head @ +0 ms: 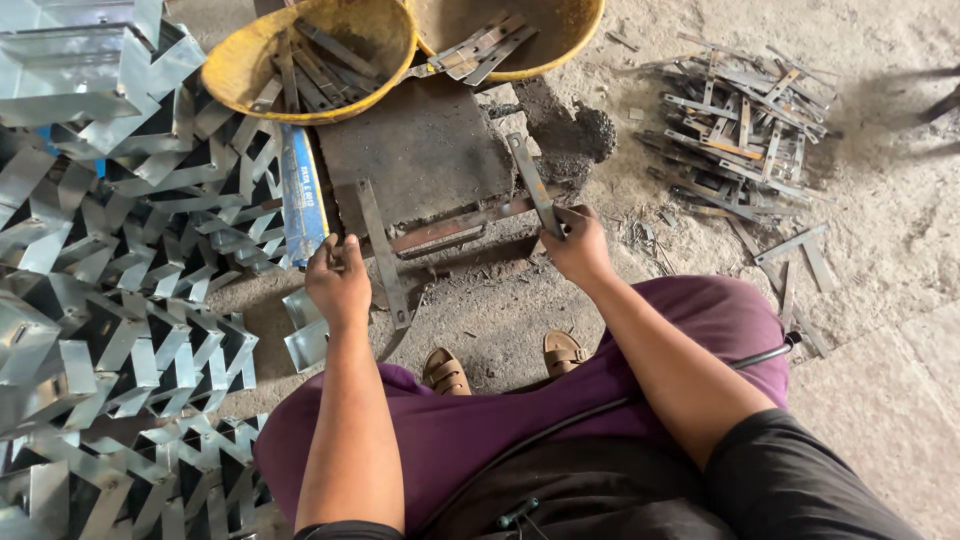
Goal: The person welds metal strips to a frame using a handheld welding torch, periodically picking up metal pieces from yellow bowls and placing them into position on the work surface.
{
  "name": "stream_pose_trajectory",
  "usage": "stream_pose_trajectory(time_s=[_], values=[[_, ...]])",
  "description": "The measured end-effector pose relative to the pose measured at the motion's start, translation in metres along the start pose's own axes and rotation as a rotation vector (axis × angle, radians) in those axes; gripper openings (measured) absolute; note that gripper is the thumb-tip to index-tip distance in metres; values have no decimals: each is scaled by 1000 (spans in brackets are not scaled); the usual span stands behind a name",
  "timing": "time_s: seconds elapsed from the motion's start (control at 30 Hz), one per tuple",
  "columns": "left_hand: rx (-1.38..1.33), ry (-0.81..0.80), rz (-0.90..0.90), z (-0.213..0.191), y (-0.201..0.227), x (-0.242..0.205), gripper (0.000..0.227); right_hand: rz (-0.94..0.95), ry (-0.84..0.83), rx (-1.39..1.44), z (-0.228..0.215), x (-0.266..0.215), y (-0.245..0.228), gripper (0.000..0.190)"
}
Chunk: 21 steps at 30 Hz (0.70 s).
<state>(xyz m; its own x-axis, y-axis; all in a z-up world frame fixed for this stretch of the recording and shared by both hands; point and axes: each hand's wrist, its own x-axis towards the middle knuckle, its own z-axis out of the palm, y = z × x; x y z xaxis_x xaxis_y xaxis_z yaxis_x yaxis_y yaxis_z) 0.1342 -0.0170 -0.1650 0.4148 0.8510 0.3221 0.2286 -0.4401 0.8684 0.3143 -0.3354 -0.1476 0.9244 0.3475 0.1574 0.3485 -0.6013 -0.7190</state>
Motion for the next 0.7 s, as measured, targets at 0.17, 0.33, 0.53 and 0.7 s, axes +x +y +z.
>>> stream_pose_trajectory(time_s=[0.17, 0.33, 0.53, 0.7], values=[[38, -37, -82, -4, -1, 0, 39, 36, -20, -2, 10, 8, 8, 43], [75, -56, -73, -5, -3, 1, 39, 15, -24, 18, 10, 7, 4, 42], [22, -65, -104, 0, -6, 1, 38, 81, -81, 11, 4, 6, -8, 44], [57, -48, -73, 0, -7, 0, 37, 106, -76, 43, 4, 6, -10, 43]])
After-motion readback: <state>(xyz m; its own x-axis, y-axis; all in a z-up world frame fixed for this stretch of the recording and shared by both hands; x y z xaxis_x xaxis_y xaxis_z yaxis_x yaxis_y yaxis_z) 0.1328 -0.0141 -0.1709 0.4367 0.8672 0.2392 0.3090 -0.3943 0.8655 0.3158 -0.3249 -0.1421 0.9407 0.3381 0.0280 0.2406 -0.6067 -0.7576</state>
